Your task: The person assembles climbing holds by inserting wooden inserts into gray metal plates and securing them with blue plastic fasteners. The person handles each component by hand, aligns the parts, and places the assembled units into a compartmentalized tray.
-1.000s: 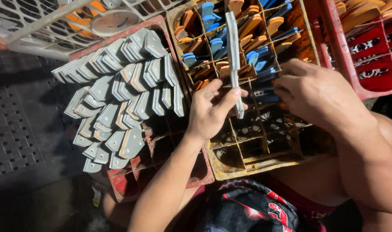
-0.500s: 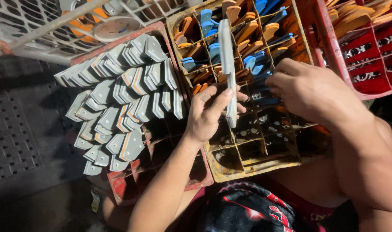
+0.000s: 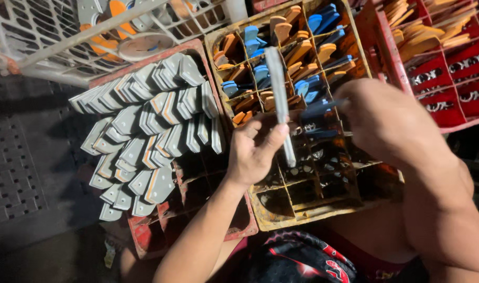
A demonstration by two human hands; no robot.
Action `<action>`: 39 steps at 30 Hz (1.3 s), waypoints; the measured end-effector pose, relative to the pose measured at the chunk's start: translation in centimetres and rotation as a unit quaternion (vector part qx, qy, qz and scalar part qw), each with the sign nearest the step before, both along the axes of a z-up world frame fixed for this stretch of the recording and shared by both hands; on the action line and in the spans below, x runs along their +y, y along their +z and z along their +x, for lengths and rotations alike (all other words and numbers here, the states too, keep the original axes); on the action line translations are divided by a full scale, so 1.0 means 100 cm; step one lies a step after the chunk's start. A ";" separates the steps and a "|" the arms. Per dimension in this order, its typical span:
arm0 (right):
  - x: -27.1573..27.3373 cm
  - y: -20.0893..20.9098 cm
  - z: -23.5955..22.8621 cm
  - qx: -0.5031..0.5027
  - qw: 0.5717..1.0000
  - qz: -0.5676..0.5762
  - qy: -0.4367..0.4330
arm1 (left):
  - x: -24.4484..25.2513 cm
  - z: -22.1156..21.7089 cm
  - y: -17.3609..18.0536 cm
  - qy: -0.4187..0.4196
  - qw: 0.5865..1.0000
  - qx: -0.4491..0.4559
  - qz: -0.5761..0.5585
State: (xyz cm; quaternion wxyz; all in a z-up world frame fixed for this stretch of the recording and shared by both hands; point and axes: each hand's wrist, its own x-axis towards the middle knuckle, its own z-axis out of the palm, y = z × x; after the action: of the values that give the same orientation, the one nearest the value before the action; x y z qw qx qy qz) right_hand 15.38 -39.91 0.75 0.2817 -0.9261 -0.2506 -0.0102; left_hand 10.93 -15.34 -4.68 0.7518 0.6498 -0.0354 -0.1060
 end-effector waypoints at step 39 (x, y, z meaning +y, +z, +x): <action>0.025 -0.021 -0.015 0.300 0.883 0.360 -0.031 | -0.003 -0.008 0.000 -0.048 0.996 0.059 -0.038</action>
State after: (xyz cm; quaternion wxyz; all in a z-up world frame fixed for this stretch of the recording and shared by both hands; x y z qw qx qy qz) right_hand 13.91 -37.41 -1.35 0.6568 -0.7273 -0.1040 0.1696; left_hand 10.15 -15.66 -4.70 0.7708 0.6109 -0.0263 -0.1788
